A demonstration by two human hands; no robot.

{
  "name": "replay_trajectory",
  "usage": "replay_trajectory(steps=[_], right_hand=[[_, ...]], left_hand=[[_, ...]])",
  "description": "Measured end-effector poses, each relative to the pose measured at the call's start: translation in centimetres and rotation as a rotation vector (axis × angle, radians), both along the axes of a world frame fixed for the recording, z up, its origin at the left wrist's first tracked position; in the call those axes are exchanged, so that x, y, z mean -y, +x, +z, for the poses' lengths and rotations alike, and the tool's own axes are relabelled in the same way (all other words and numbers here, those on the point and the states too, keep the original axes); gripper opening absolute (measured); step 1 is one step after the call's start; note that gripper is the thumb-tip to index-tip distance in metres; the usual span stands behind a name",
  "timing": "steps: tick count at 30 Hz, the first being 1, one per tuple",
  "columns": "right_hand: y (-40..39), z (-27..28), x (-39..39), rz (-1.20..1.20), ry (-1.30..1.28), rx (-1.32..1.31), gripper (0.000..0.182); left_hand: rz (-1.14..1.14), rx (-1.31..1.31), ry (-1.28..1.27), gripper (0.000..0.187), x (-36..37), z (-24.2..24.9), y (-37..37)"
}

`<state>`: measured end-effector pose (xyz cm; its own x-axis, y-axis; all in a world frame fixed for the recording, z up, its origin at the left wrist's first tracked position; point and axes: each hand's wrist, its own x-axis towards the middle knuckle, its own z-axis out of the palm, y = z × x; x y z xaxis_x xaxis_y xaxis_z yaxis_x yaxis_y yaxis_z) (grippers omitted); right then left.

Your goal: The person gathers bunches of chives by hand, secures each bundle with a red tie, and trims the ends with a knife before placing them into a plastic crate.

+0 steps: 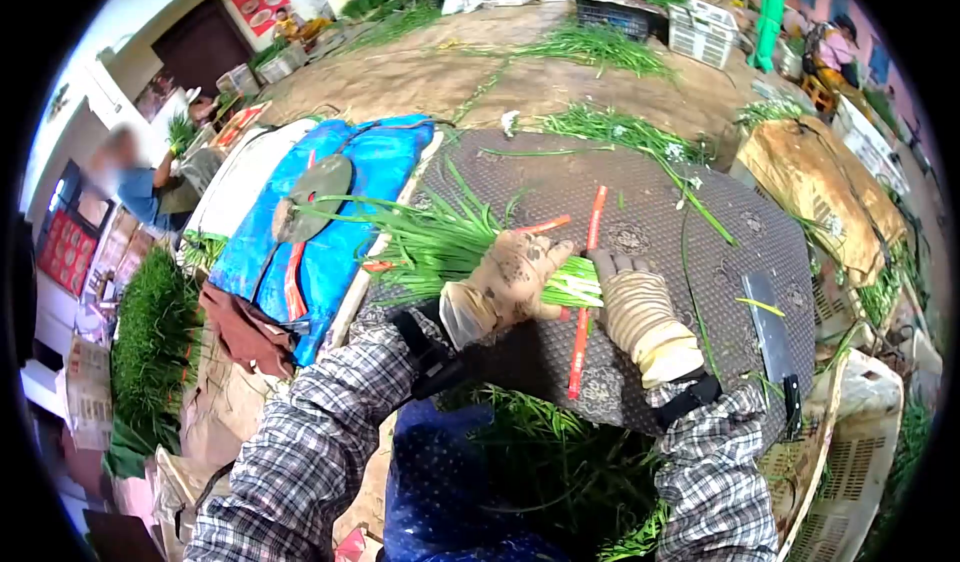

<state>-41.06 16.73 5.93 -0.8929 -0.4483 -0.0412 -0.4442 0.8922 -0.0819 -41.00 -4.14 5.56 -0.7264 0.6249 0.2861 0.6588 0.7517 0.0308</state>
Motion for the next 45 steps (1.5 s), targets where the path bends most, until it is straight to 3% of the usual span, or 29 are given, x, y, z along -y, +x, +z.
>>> replay_trajectory(steps=[2, 3, 4, 5, 7, 9, 10, 11, 14, 18, 21, 28, 32, 34, 37, 39, 40, 41, 42, 43, 44, 45], right_hand=[[-0.1, -0.1, 0.0, 0.027, 0.002, -0.027, 0.072], [0.1, 0.1, 0.0, 0.015, 0.028, -0.031, 0.071], [0.1, 0.2, 0.0, 0.023, 0.010, -0.023, 0.072], [0.1, 0.2, -0.1, 0.030, -0.008, -0.016, 0.072], [0.1, 0.1, -0.1, 0.031, -0.031, -0.020, 0.073], [0.1, 0.5, 0.1, 0.022, -0.012, 0.001, 0.073], [0.1, 0.6, 0.1, 0.016, -0.002, 0.013, 0.073], [-0.1, 0.4, 0.1, 0.017, -0.004, 0.015, 0.073], [0.1, 0.6, 0.1, 0.025, 0.011, -0.013, 0.072], [-0.1, 0.3, 0.2, -0.003, -0.001, 0.025, 0.071], [0.1, 0.9, 0.1, 0.009, -0.007, 0.043, 0.071], [0.0, 0.7, -0.1, 0.021, -0.025, 0.023, 0.073], [0.0, 0.9, -0.2, 0.007, -0.028, 0.056, 0.075], [-0.2, 1.2, 0.0, 0.019, -0.068, 0.078, 0.075], [-0.2, 0.4, -0.5, -0.003, -0.105, -0.001, 0.077], [1.3, 2.7, -0.5, -0.020, -0.082, -0.037, 0.082], [2.8, 2.4, -0.8, 0.014, -0.091, -0.258, 0.093], [4.7, 3.5, -0.9, 0.055, -0.143, -0.285, 0.091], [6.9, 4.2, -1.1, 0.036, -0.051, -0.277, 0.086], [9.7, 4.8, -1.6, 0.062, -0.052, -0.201, 0.080], [12.7, 5.3, -2.3, 0.119, -0.023, -0.169, 0.075], [15.6, 6.4, -2.7, 0.158, 0.035, -0.025, 0.070]], left_hand=[[0.020, -0.016, 0.004, 0.090, 1.9, 1.3, 0.4], [0.075, 0.161, -0.127, 0.086, 3.2, 2.9, 0.2], [0.130, 0.217, -0.129, 0.081, 4.9, 3.3, 0.1], [0.126, 0.072, -0.122, 0.080, 7.5, 2.4, -0.3], [0.151, 0.221, -0.057, 0.083, 12.2, 2.9, -0.7], [0.259, 0.383, -0.222, 0.082, 14.6, 5.4, -1.6], [0.458, 0.446, -0.342, 0.082, 16.3, 4.6, -2.8], [0.421, 0.452, -0.397, 0.083, 18.4, 4.8, -4.1], [0.512, 0.440, -0.140, 0.090, 20.5, 3.8, -5.1], [0.646, 0.634, -0.257, 0.057, 21.6, 3.1, -5.3], [0.727, 0.479, -0.362, 0.038, 24.6, 4.2, -4.1], [0.975, 0.239, -0.353, 0.037, 31.6, 12.8, 1.1], [1.131, 0.167, -0.087, 0.048, 35.8, 17.4, 5.7], [1.048, 0.166, 0.145, 0.054, 37.1, 18.0, 7.1], [1.017, 0.334, 0.598, 0.049, 31.2, 19.7, 8.0], [0.773, 0.301, 0.609, 0.041, 24.3, 19.5, 8.0], [0.611, 0.292, 0.607, 0.039, 20.3, 17.9, 7.0], [0.344, 0.298, 0.601, 0.037, 18.4, 16.0, 6.0], [0.073, -0.011, 0.449, 0.036, 16.8, 12.4, 3.6], [0.365, -0.003, 0.044, 0.033, 12.7, 13.3, 4.8], [0.268, 0.046, 0.195, 0.035, 9.0, 11.9, 4.6], [0.315, 0.017, -0.048, 0.039, 6.3, 10.7, 4.4]])
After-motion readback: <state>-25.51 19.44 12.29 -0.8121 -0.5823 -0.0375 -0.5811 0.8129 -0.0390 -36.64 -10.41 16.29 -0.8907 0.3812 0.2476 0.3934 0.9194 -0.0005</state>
